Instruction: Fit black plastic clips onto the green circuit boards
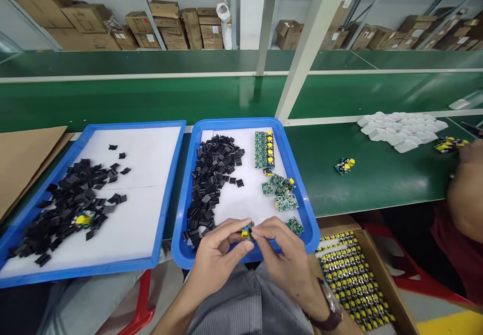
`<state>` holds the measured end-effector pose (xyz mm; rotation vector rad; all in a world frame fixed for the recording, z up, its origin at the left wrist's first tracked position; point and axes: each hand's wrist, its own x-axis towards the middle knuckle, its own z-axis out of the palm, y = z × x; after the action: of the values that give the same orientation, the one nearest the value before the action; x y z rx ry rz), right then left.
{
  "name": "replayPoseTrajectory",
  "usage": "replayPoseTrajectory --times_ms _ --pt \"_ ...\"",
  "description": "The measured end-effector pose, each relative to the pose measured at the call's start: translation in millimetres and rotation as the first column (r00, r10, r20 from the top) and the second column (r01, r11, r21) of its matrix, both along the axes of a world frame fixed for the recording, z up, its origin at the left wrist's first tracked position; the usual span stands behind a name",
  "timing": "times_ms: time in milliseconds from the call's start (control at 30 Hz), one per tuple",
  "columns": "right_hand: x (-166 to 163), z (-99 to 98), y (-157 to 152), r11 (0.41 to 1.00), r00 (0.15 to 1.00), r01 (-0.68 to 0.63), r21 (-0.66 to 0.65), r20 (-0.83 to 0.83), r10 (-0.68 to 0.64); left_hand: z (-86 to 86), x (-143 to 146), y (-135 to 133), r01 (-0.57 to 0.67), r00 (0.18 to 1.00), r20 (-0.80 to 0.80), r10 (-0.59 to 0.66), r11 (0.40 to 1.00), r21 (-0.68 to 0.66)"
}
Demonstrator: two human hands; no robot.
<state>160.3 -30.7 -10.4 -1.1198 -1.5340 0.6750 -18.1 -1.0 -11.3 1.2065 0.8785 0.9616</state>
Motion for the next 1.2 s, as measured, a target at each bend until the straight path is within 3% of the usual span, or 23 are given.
replayPoseTrajectory --times_ms 200,300,433,700,967,1200 --pt "8 -3.2 3 0.971 0.972 0.032 -0.235 -0.217 -0.084 3.2 1 -5 0.004 0.98 -0.195 0.03 0.986 0.168" --pt "10 -6.7 2 0.936 0.923 -0.068 -0.346 -0.377 -0.072 4.0 3 -7 0.009 0.936 -0.33 0.124 0.928 0.373" --pt "10 -6.8 2 0.889 0.876 -0.167 -0.426 -0.479 -0.065 4.8 7 -8 0.015 0.91 -0.352 0.218 0.832 0.554" --pt "10 -1.3 3 0.895 0.923 -0.131 -0.425 -0.381 -0.046 -2.0 6 -11 0.017 0.927 -0.316 0.203 0.818 0.575" --pt "5 -0.3 0 0.908 0.902 -0.193 -0.371 -0.432 0.016 -1.8 8 -8 -0.103 0.902 -0.275 0.334 0.783 0.613" --pt "4 0.0 0 0.93 0.93 -0.179 -0.32 -0.363 0.054 -1.9 9 -10 -0.112 0.907 -0.259 0.331 0.784 0.61"
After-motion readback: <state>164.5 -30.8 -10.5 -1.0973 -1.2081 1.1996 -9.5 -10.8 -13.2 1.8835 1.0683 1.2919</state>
